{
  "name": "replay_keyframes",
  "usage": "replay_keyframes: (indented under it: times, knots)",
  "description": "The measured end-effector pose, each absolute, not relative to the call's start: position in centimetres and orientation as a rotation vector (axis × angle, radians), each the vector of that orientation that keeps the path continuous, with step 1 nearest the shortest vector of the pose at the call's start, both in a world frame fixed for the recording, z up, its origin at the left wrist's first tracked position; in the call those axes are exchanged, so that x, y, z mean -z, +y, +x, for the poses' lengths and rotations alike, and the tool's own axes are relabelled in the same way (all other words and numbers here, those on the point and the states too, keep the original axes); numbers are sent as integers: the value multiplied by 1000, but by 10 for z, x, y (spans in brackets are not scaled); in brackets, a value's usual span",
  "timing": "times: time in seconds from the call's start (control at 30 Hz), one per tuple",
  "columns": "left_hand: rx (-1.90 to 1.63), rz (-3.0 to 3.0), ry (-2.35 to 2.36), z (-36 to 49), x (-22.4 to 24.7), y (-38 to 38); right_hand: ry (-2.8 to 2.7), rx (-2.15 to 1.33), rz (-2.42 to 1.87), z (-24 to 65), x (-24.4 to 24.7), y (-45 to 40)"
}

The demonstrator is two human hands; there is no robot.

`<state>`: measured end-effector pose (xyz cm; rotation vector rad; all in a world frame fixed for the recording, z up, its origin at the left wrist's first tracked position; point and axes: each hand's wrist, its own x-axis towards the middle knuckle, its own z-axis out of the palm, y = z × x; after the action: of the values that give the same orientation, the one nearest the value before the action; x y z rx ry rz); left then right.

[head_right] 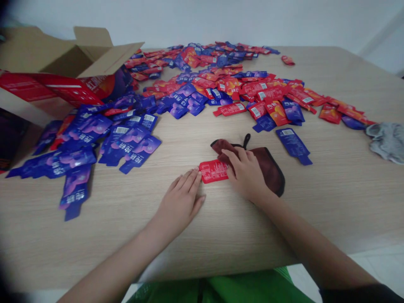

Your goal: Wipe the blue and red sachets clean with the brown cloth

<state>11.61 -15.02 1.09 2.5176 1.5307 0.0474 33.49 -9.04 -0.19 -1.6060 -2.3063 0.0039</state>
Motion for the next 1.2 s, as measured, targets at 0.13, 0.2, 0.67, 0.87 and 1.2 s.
replay_keyframes:
  times: [0.13, 0.2, 0.67, 0.87, 1.2]
  knots:
    - [-45, 2512, 1554, 118, -10, -151, -2151, -165, -1515, 336, -17, -84]
    - [-60, 2521, 1555, 118, -9, -151, -2103, -207, -1407, 317, -29, -86]
    - [-71, 2528, 1542, 115, -12, -149, -2371, 23, -1631, 330, 3, -90]
    - [-62, 2511, 1554, 118, -11, -150, -2093, -207, -1518, 336, -19, -81]
    - [-79, 2558, 1542, 115, -11, -150, -2524, 58, -1469, 274, -4, -100]
